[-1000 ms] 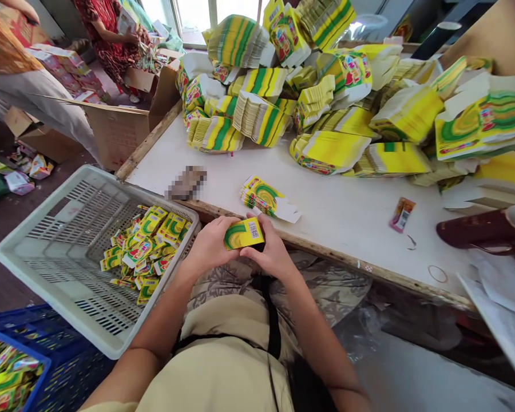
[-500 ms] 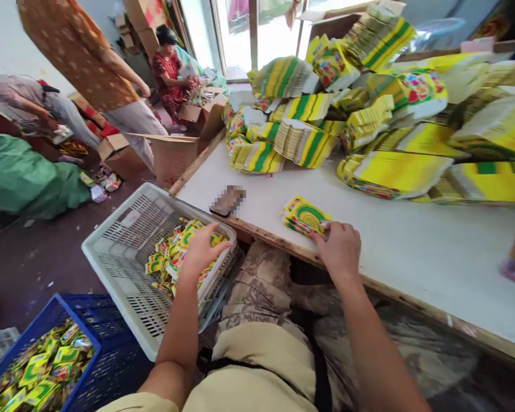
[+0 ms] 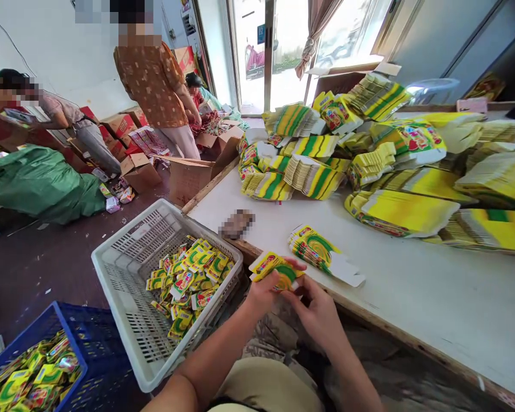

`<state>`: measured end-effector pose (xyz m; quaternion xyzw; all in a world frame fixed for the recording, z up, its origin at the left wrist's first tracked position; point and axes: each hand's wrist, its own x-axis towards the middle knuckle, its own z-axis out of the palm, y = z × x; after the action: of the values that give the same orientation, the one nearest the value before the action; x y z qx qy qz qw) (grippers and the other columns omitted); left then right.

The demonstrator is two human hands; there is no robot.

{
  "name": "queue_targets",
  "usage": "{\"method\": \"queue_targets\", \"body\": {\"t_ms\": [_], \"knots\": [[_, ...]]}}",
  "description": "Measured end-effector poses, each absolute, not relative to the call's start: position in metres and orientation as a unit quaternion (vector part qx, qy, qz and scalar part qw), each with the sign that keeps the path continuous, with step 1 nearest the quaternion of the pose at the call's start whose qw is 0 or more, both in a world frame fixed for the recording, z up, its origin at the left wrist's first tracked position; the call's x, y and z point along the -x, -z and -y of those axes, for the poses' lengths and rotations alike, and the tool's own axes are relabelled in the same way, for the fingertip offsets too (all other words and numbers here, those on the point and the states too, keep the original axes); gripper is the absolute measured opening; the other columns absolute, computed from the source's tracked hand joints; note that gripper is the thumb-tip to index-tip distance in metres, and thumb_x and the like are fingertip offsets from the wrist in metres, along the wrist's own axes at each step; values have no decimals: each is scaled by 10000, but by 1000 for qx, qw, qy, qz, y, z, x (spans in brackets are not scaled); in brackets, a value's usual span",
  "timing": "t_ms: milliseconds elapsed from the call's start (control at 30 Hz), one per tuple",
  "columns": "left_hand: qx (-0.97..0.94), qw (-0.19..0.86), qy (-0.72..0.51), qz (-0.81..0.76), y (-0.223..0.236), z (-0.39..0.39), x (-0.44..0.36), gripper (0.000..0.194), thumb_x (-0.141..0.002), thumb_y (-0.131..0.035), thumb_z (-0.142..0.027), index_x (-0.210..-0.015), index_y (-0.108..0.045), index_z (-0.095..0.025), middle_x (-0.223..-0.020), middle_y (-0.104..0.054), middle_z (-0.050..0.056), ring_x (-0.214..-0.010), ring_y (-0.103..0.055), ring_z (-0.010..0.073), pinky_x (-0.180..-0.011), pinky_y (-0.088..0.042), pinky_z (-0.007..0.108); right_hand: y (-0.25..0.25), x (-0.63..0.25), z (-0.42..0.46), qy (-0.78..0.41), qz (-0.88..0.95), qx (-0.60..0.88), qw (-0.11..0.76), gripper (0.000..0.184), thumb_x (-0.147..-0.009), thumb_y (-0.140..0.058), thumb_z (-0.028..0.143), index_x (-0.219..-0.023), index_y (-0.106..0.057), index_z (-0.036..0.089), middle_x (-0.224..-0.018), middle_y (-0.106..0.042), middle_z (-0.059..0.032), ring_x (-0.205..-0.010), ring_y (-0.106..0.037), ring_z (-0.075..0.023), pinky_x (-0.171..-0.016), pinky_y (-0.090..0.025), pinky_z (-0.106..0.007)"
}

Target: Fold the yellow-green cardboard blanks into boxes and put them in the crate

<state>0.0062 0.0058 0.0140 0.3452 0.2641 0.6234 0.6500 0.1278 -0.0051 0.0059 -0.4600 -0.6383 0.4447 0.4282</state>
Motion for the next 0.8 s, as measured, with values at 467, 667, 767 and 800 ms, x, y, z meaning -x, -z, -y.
{"method": "queue_targets", "body": {"t_ms": [467, 667, 767, 800], "knots": [[-251, 506, -686, -460, -7, -8, -13, 640, -557, -742, -744, -798, -582, -173, -689, -558, -1, -599, -499, 108, -569, -433, 228, -1, -115, 25, -497, 606, 442, 436, 246, -772, -711, 315, -931, -555, 210, -761, -572, 14, -692, -539, -160, -649, -465, -264], [-268, 480, -661, -510, -1, -6, -7, 712, -580, -664, -811, -892, -572, -177, -751, -555, 3, -622, -480, 111, -595, -440, 243, -2, -112, 21, -494, 617, 419, 447, 111, -804, -652, 282, -803, -568, 209, -694, -553, 29, -646, -512, -148, -602, -440, -241], [-330, 472, -656, -488, 0, -3, -3, 768, -609, -588, -862, -979, -579, -189, -863, -576, 30, -730, -520, 140, -689, -475, 260, 3, -115, 18, -470, 609, 439, 465, 183, -854, -619, 379, -807, -594, 204, -695, -566, 13, -639, -520, -157, -595, -446, -247], [-355, 473, -653, -473, 0, -2, -2, 782, -625, -561, -871, -1018, -580, -195, -907, -587, 41, -780, -538, 154, -728, -483, 268, 5, -118, 16, -462, 600, 449, 475, 223, -861, -612, 421, -826, -608, 201, -712, -588, 2, -646, -535, -165, -601, -455, -252]]}}
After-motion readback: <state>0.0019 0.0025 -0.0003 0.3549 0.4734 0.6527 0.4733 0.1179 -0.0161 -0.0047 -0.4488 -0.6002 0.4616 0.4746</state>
